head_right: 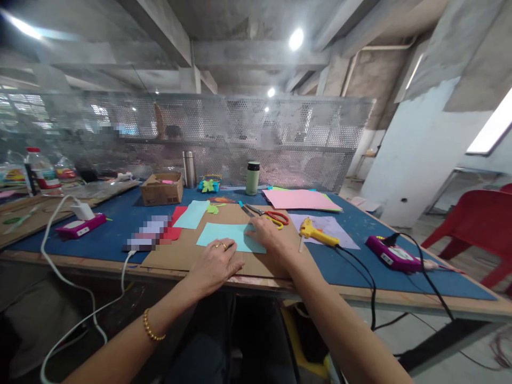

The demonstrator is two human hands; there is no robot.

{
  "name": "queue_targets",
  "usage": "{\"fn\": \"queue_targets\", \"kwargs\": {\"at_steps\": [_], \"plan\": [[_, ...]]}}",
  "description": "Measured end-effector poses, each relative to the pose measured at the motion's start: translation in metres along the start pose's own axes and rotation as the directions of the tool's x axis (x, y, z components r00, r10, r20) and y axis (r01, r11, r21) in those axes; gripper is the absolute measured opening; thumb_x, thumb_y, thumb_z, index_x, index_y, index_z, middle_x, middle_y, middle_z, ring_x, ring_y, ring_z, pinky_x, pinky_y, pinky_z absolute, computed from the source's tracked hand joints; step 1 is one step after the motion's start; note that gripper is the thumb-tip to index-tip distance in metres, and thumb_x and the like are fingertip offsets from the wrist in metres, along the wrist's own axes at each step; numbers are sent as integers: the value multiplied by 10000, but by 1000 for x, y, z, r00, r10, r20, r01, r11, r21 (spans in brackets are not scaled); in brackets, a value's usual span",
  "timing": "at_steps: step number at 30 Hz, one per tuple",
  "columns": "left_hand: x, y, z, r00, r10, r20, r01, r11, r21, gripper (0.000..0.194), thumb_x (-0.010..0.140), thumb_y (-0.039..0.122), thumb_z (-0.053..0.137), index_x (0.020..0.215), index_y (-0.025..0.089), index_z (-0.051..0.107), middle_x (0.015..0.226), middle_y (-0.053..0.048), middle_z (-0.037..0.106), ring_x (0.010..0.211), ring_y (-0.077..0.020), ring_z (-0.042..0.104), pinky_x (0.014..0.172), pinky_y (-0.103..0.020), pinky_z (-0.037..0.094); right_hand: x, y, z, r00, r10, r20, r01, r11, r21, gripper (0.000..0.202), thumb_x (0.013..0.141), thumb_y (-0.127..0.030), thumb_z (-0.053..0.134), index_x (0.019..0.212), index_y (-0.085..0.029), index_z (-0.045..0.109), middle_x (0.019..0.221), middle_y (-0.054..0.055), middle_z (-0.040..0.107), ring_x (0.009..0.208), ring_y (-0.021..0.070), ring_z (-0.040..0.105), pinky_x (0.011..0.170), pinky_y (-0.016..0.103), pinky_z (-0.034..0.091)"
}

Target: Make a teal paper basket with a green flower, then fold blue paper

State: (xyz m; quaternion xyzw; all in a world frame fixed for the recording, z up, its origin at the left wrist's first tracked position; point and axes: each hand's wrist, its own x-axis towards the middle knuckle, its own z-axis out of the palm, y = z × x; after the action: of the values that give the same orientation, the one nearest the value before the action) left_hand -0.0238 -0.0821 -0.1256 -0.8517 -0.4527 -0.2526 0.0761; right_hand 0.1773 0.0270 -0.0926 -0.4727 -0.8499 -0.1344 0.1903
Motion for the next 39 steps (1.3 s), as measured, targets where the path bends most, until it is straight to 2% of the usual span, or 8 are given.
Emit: {"fn": "queue_targets", "kwargs": {"at_steps": [5, 10, 13, 17, 22, 26, 32, 39], "plan": [[-4, -14, -1, 984, -17, -175, -16, 983, -185, 482, 998, 447, 544, 1385, 161, 554, 1450, -202, 553, 1380, -318, 512, 1136, -506, 442, -7, -6, -24, 991, -101, -92, 107, 992, 61, 162, 970, -204, 598, 925, -196, 753, 958, 75, 778, 959, 210, 693, 896, 328, 495], [7, -61, -24, 821, -366, -438, 225, 913, -341, 788, 861, 344, 739, 1547, 231, 369, 1596, -193, 365, 1504, -372, 332, 1213, -578, 314, -17, -1, -43, 900, -192, -392, 244, 966, 86, 183, 1007, -253, 561, 983, -202, 735, 931, 77, 765, 890, 214, 693, 855, 349, 495], [19, -82, -39, 845, -411, -342, 178, 820, -545, 961, 774, 321, 817, 1582, 249, 303, 1529, -178, 476, 1455, -354, 417, 1189, -567, 349, -27, -5, -49, 848, -231, -476, 284, 958, 42, 197, 1026, -246, 524, 1002, -200, 714, 906, 84, 753, 888, 218, 685, 861, 368, 494], [13, -77, -50, 917, -388, -87, 192, 624, -758, 675, 814, 299, 737, 1446, 193, 524, 1114, -104, 742, 1100, -267, 684, 1023, -463, 515, -60, -26, -52, 856, -292, -426, 371, 922, 114, 214, 1021, -166, 481, 1034, -210, 690, 898, 76, 754, 883, 209, 685, 864, 379, 510], [-35, -54, -46, 985, -173, -23, 106, 695, -711, 234, 799, 151, 579, 907, 213, 776, 1017, -49, 760, 1002, -222, 706, 937, -369, 556, -117, -48, -53, 902, -328, -280, 400, 879, 259, 272, 986, -149, 510, 1196, -249, 651, 1077, 86, 765, 1002, 226, 698, 902, 400, 540], [-59, -49, -39, 992, -62, -108, -12, 813, -582, 339, 784, 72, 546, 947, 252, 783, 1230, -68, 718, 1229, -245, 631, 1062, -416, 511, -138, -44, -53, 934, -268, -237, 325, 912, 249, 538, 886, -101, 578, 1397, -269, 569, 1381, 116, 663, 1210, 280, 634, 1007, 475, 526], [-55, -62, -45, 995, -31, 96, 64, 930, -361, 670, 831, 123, 587, 1480, 284, 550, 1558, -93, 510, 1426, -292, 484, 1172, -539, 418, -130, -30, -44, 951, -283, -123, 308, 865, 395, 666, 812, -7, 521, 1435, -237, 571, 1388, 120, 663, 1298, 279, 593, 1086, 512, 494], [-53, -82, -44, 986, 57, 159, -2, 944, -329, 551, 860, 50, 499, 1335, 259, 683, 1465, -72, 613, 1405, -231, 521, 1187, -471, 425, -127, -20, -30, 962, -243, -124, 273, 864, 424, 650, 806, 18, 489, 1382, -243, 638, 1383, 112, 674, 1324, 252, 597, 1111, 498, 497]]}}
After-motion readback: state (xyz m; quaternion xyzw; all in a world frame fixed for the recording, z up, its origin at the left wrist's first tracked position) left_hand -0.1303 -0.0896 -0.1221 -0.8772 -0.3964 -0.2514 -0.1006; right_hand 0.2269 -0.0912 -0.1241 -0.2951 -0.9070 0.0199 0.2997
